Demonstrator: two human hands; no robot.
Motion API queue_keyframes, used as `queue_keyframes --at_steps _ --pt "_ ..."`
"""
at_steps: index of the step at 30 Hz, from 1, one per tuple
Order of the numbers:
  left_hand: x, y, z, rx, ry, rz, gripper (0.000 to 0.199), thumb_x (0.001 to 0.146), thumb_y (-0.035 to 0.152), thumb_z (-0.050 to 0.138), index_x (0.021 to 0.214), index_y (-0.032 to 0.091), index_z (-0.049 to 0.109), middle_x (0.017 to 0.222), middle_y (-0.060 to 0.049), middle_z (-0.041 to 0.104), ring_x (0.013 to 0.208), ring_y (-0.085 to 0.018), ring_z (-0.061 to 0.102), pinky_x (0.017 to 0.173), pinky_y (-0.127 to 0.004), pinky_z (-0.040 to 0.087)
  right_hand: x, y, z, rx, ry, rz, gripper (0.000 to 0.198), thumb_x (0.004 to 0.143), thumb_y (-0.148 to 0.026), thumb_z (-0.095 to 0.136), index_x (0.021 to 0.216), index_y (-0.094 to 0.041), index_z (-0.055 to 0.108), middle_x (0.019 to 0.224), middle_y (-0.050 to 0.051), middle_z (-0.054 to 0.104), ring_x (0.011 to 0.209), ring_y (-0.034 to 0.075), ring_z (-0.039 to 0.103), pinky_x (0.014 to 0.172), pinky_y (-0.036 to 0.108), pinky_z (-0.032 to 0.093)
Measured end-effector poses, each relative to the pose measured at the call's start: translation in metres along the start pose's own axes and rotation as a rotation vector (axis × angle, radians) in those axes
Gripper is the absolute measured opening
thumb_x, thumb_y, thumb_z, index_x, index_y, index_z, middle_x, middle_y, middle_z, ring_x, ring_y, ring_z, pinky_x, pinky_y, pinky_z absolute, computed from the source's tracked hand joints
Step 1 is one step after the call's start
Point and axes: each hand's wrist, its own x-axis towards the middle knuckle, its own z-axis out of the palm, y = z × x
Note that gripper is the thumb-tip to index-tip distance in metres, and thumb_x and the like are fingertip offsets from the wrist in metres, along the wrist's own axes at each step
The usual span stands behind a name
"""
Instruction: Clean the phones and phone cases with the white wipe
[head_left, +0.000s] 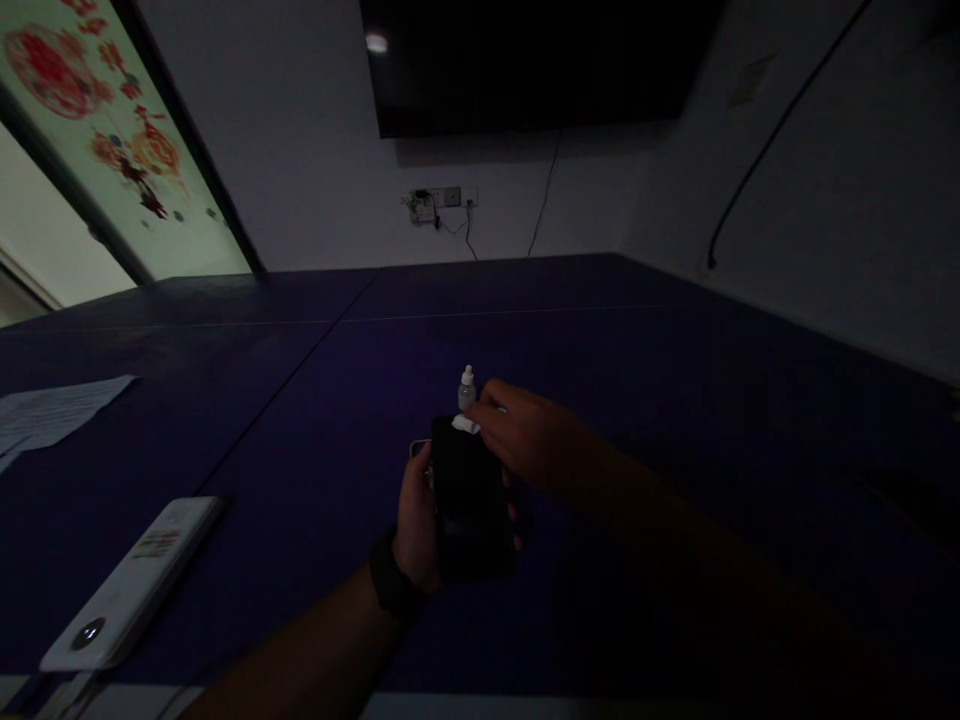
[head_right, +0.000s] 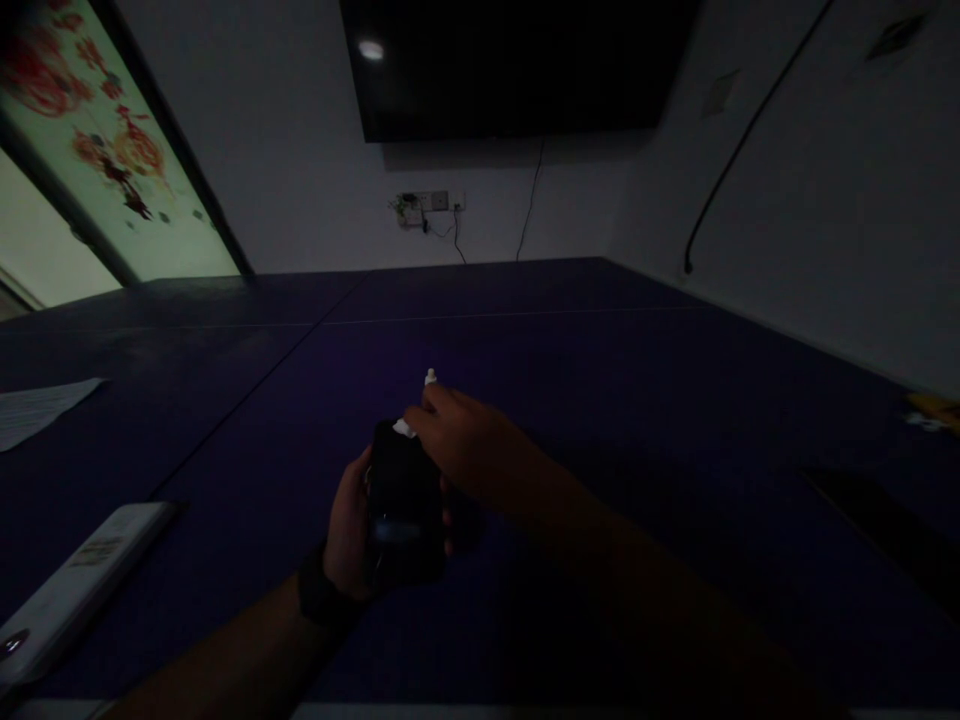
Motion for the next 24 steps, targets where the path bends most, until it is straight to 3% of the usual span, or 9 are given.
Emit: queue_keyframes --at_steps 5,10,15,19,24 --pt "0.001 0.0 0.003 0.002 0.006 -0.004 0.071 0.095 0.07 0.037 0.105 0.009 0.073 0.092 -0.014 0.075 0.075 -0.027 0.073 0.067 -0.042 0.059 -0.002 0.003 -0.004 0.016 -0.078 -0.085 0.015 0.096 -0.009 0.054 0.098 -0.015 0.068 0.097 0.008 0.064 0.083 0.017 0.059 0.075 0.029 0.046" --pt "-0.001 0.002 -0.001 0.034 0.034 -0.018 0.076 0.094 0.073 0.036 0.101 0.008 0.073 0.084 -0.017 0.076 0.074 -0.029 0.074 0.068 -0.043 0.059 0.0 -0.005 -0.004 -0.082 0.124 -0.172 0.016 0.1 -0.019 0.055 0.1 -0.019 0.071 0.112 0.01 0.069 0.099 0.025 0.054 0.083 0.039 0.04" --pt "0.0 0.003 -0.003 0.031 -0.013 -0.064 0.082 0.091 0.077 0.036 0.099 0.005 0.073 0.085 -0.019 0.076 0.073 -0.029 0.074 0.07 -0.041 0.057 0.001 -0.005 -0.007 -0.082 0.109 -0.256 0.019 0.102 -0.017 0.053 0.1 -0.016 0.071 0.105 0.01 0.073 0.094 0.023 0.059 0.08 0.038 0.043" --pt "0.001 0.005 -0.004 -0.013 0.014 -0.018 0.072 0.088 0.074 0.046 0.109 0.01 0.072 0.088 -0.015 0.077 0.076 -0.03 0.075 0.072 -0.042 0.057 0.0 -0.006 -0.006 0.046 0.101 -0.395 0.022 0.1 -0.016 0.053 0.111 -0.01 0.07 0.119 0.014 0.073 0.112 0.024 0.065 0.098 0.041 0.049" --pt "0.0 0.012 0.008 -0.027 0.075 0.051 0.059 0.095 0.063 0.046 0.115 0.013 0.07 0.097 -0.013 0.077 0.077 -0.028 0.075 0.07 -0.039 0.057 -0.006 -0.004 -0.008 0.138 0.028 -0.319 0.051 0.093 -0.033 0.067 0.133 -0.002 0.06 0.141 0.022 0.061 0.134 0.031 0.056 0.115 0.047 0.044"
